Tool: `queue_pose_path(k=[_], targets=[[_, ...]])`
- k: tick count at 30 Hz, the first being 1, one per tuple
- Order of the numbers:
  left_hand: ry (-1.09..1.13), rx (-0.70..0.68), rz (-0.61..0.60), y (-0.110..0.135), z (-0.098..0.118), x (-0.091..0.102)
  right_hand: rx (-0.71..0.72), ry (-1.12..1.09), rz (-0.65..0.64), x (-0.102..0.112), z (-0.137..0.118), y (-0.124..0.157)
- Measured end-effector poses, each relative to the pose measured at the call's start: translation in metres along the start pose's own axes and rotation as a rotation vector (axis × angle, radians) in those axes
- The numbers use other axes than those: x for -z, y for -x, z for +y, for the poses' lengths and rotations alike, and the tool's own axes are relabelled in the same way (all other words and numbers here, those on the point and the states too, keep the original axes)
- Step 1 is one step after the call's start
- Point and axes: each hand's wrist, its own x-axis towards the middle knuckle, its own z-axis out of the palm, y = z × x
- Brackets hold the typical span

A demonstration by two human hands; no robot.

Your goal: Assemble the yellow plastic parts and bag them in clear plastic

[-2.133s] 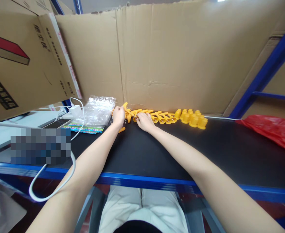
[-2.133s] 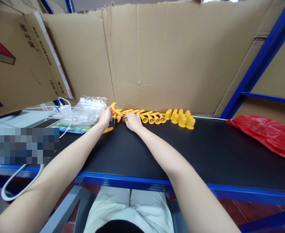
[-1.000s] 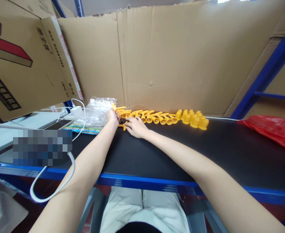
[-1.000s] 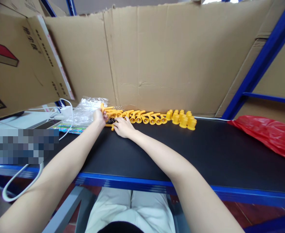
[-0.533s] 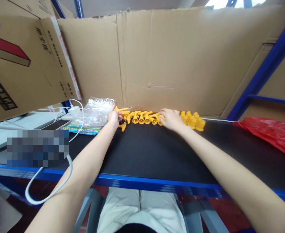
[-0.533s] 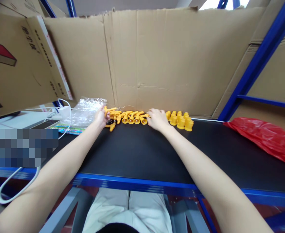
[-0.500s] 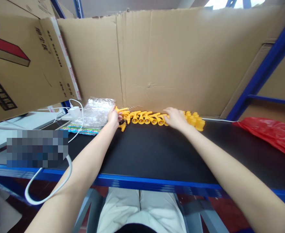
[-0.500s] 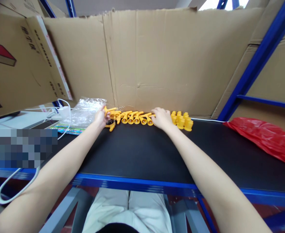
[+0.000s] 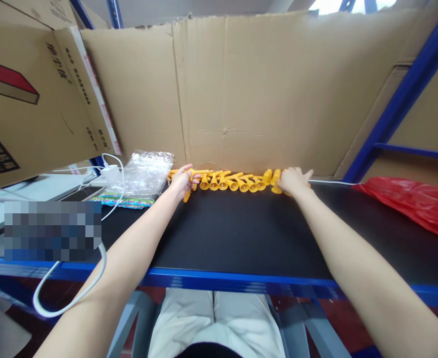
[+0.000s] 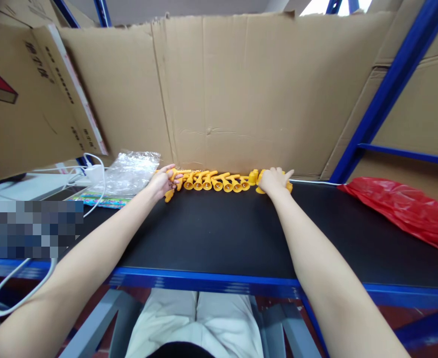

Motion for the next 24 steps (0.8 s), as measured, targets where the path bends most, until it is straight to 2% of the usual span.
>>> queue_pose_path(k=[3,5,8,10,12,15,20,24], targets=[[-0.024,0.023,-0.077,0.004,0.001,-0.001,0.004,0.025,-0.101,0.016,-0.007,0.0],[-0.043,0.029,-0.118,0.005,0.0,-0.001,0.041,-0.054,-0.205,0.021,-0.01,-0.001],[-0.062,0.026,-0.166,0.003,-0.002,0.0,0.212,-0.31,-0.395,0.016,-0.017,0.0],[-0.065,0.026,-0.195,0.002,-0.003,0.001,0.347,-0.431,-0.466,0.008,-0.024,0.003],[-0.07,0.033,-0.225,0.001,-0.004,0.002,0.437,-0.459,-0.443,0.0,-0.033,0.008],[-0.075,0.057,-0.263,0.003,-0.004,0.002,0.471,-0.411,-0.3,-0.005,-0.045,0.016],[-0.079,0.074,-0.298,0.006,-0.002,0.0,0.534,-0.262,-0.048,0.001,-0.056,0.023],[-0.093,0.069,-0.31,0.006,-0.002,0.0,0.626,-0.302,0.035,0.005,-0.061,0.028]])
